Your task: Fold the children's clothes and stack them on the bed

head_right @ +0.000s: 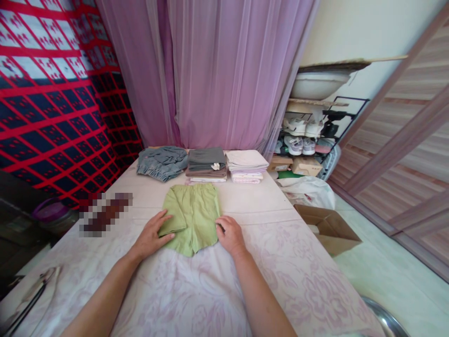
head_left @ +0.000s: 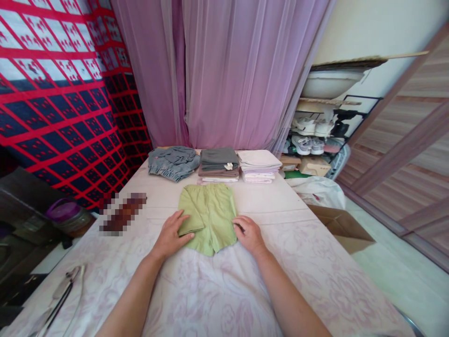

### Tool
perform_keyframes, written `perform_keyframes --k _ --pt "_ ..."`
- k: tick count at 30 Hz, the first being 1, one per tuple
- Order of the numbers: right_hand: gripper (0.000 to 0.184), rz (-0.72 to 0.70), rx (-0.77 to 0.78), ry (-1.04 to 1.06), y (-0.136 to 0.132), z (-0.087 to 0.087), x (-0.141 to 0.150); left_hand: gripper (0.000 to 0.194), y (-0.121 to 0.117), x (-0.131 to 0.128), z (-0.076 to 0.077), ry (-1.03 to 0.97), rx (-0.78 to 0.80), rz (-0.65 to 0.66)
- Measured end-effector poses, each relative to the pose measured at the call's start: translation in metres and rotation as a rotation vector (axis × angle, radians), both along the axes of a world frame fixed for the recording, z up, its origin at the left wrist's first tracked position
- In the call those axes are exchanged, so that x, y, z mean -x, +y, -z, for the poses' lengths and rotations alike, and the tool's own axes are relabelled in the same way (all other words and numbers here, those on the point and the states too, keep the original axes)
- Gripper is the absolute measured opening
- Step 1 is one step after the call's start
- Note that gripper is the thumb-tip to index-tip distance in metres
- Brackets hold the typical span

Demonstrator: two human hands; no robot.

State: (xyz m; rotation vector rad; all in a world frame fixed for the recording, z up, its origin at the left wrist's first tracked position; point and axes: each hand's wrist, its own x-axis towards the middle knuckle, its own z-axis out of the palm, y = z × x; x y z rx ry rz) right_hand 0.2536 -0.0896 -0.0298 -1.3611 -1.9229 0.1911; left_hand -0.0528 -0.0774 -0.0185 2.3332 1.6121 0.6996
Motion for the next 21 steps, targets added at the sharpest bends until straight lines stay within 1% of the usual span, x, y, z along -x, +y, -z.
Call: perform_keyframes --k 4,7,12,15,18,20,21 --pt "0.025 -0.070 -0.012 -0.075 -0.001 -0.001 0.002 0.049 -0.007 0.003 0.000 -0.030 0.003 0.006" --pt "0.026 -0.072 -0.021 -0.104 -0.002 0.000 0.002 0.043 -0.009 0.007 0.003 -0.085 -0.009 -0.006" --pt "0.026 -0.069 -0.086 -0.084 -0.001 0.005 0.000 0.034 -0.012 0.004 0.002 -0.127 -0.119 -0.010" --pt "0.026 -0.057 -0.083 -0.070 -0.001 0.006 0.001 0.024 -0.012 0.000 0.000 -0.117 -0.177 0.020" --pt "0.027 -0.036 -0.064 -0.039 0.000 0.006 0.002 0.017 -0.012 -0.003 -0.001 -0.125 -0.189 0.036" --pt "0.029 0.016 -0.070 -0.003 0.002 0.009 0.001 0.015 -0.012 -0.004 -0.001 -0.148 -0.180 0.011" --pt "0.031 0.066 -0.084 0.023 0.004 0.011 -0.001 0.015 -0.012 -0.004 0.000 -0.158 -0.170 0.000"
